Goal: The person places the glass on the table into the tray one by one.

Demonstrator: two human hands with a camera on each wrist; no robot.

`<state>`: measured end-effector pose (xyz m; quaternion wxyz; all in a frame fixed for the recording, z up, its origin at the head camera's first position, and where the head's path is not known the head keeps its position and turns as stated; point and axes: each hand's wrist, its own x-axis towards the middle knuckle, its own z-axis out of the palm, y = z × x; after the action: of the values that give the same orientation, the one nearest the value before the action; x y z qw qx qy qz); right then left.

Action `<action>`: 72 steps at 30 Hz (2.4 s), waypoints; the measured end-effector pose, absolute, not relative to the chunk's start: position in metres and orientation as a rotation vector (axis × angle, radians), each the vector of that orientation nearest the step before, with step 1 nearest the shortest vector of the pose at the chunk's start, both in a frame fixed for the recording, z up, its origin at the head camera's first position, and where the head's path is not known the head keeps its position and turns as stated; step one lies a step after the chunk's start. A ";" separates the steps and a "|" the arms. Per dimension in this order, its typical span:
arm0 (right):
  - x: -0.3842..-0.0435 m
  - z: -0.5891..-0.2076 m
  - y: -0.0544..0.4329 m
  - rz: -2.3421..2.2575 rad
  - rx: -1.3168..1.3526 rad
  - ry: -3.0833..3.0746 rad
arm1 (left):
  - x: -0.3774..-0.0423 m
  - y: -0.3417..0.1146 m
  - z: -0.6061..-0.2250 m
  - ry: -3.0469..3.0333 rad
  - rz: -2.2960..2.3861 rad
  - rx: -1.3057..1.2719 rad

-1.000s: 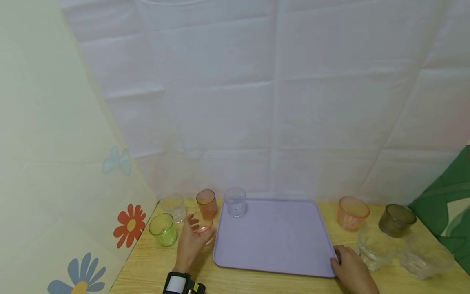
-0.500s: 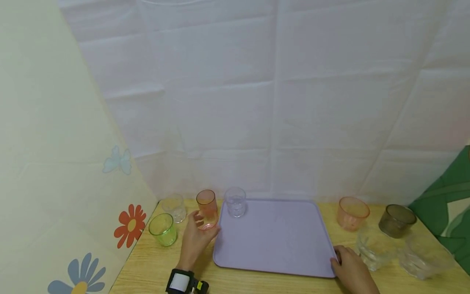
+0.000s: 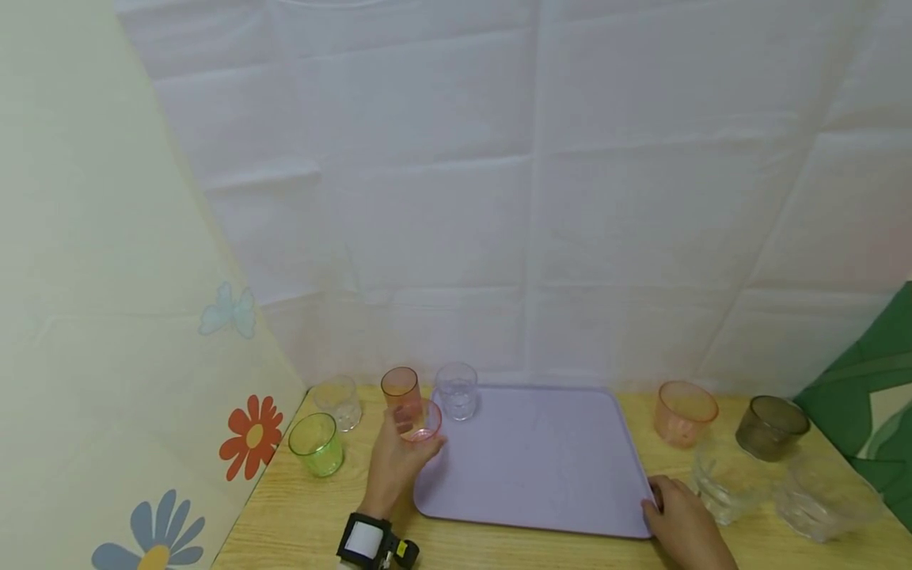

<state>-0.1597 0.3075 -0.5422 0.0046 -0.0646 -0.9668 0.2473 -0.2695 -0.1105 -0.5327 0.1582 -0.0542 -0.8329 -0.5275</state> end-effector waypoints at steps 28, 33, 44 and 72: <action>-0.159 -0.542 0.308 0.781 -0.187 -2.993 | -0.278 -0.080 -0.542 -2.477 -1.473 -0.243; -0.159 -0.543 0.308 0.781 -0.184 -2.992 | -0.277 -0.075 -0.541 -2.482 -1.465 -0.247; -0.160 -0.545 0.309 0.776 -0.186 -2.995 | -0.281 -0.069 -0.544 -2.513 -1.418 -0.229; -0.159 -0.544 0.308 0.771 -0.179 -2.984 | -0.282 -0.073 -0.544 -2.577 -1.388 -0.219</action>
<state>-0.1594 0.3081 -0.5443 0.0270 -0.0580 -0.9662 0.2498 -0.2819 -0.0730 -0.5438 0.1029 -0.0742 -0.8733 -0.4704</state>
